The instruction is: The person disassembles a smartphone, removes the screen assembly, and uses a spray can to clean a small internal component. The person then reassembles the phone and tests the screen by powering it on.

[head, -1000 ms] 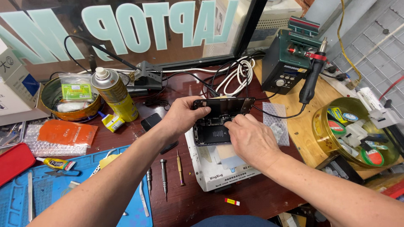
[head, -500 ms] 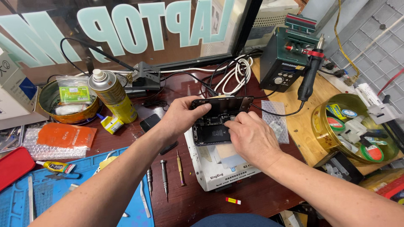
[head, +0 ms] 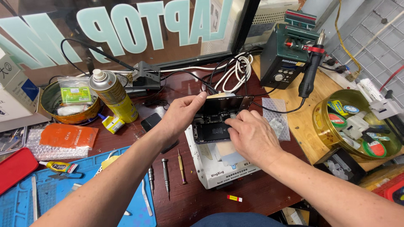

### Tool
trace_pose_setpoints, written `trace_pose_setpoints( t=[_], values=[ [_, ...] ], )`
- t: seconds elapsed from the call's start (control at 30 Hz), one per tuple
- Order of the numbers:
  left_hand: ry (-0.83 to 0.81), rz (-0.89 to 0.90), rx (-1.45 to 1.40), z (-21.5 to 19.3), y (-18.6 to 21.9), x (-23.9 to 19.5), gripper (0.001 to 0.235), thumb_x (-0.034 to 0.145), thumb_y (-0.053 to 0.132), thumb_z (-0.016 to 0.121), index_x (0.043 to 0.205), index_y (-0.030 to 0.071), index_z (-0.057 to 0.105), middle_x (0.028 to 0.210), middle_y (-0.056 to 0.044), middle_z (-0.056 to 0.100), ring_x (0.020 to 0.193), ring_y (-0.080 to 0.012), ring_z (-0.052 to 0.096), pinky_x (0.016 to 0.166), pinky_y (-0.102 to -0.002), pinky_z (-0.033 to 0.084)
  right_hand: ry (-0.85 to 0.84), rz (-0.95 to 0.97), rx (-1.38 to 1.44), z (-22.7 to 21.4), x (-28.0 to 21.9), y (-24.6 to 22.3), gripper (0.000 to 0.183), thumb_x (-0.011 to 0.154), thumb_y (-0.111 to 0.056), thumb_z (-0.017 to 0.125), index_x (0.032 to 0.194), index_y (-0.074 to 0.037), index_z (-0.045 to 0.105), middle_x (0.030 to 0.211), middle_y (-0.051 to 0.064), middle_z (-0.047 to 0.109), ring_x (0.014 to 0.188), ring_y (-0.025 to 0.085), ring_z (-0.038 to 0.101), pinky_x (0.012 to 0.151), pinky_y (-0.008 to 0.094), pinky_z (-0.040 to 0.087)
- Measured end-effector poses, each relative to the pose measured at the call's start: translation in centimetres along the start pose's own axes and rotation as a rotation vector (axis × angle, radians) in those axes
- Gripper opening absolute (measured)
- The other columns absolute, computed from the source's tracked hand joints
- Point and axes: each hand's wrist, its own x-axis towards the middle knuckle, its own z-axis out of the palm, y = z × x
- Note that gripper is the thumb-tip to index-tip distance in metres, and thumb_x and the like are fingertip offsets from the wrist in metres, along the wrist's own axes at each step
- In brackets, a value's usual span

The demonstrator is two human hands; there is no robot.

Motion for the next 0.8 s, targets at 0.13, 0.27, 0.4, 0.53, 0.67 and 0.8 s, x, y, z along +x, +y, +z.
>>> trace_pose_setpoints(
  t=[0.13, 0.27, 0.4, 0.53, 0.67, 0.8],
  values=[
    [-0.047, 0.122, 0.132, -0.1, -0.1, -0.8, 0.048, 0.098, 0.047, 0.057, 0.112, 0.006, 0.077, 0.095, -0.002, 0.076, 0.088, -0.0082, 0.064, 0.081, -0.029, 0.053, 0.149, -0.077, 0.042, -1.0, -0.8, 0.9, 0.011, 0.083, -0.013, 0.074, 0.092, -0.008, 0.078, 0.086, 0.005, 0.069, 0.087, 0.026, 0.064, 0.079, 0.042, 0.051],
    [-0.093, 0.281, 0.440, -0.6, 0.4, -2.3, 0.042, 0.094, 0.043, 0.064, 0.114, 0.007, 0.076, 0.102, -0.006, 0.077, 0.092, -0.0149, 0.071, 0.083, -0.033, 0.056, 0.358, 0.050, 0.139, -2.1, -1.8, 2.5, 0.003, 0.084, -0.011, 0.074, 0.085, -0.008, 0.075, 0.084, 0.006, 0.068, 0.081, 0.024, 0.066, 0.071, 0.037, 0.053],
    [-0.077, 0.417, 0.624, -0.2, 1.0, -3.9, 0.042, 0.085, 0.039, 0.074, 0.112, 0.006, 0.075, 0.106, -0.012, 0.076, 0.091, -0.0254, 0.073, 0.081, -0.037, 0.057, 0.358, 0.085, 0.238, -2.0, -1.8, 3.5, 0.003, 0.085, -0.011, 0.073, 0.086, -0.008, 0.074, 0.082, 0.005, 0.068, 0.076, 0.020, 0.066, 0.066, 0.034, 0.053],
    [-0.078, 0.363, 0.636, 0.2, 1.1, -4.3, 0.041, 0.082, 0.036, 0.077, 0.112, 0.008, 0.074, 0.108, -0.011, 0.075, 0.095, -0.0278, 0.072, 0.085, -0.037, 0.057, 0.259, 0.328, 0.277, -2.0, -1.6, 3.6, 0.013, 0.085, -0.015, 0.075, 0.077, -0.005, 0.072, 0.074, 0.005, 0.066, 0.064, 0.021, 0.065, 0.060, 0.035, 0.052],
    [-0.066, 0.465, 0.671, 0.5, 0.4, -5.0, 0.047, 0.074, 0.027, 0.085, 0.114, 0.006, 0.071, 0.123, -0.013, 0.066, 0.113, -0.0308, 0.066, 0.096, -0.038, 0.054, 0.245, 0.114, 0.184, -2.6, -1.1, 3.4, 0.019, 0.083, -0.023, 0.079, 0.090, -0.007, 0.073, 0.090, 0.006, 0.069, 0.085, 0.024, 0.067, 0.074, 0.038, 0.055],
    [-0.056, 0.473, 0.786, 1.4, -0.2, -5.3, 0.056, 0.069, 0.021, 0.087, 0.120, 0.008, 0.069, 0.135, -0.015, 0.058, 0.126, -0.0355, 0.056, 0.106, -0.042, 0.048, 0.065, -0.353, 0.136, -2.3, 0.9, 3.4, 0.069, 0.067, -0.031, 0.085, 0.127, -0.004, 0.066, 0.130, 0.021, 0.058, 0.116, 0.037, 0.057, 0.096, 0.046, 0.048]
  ],
)
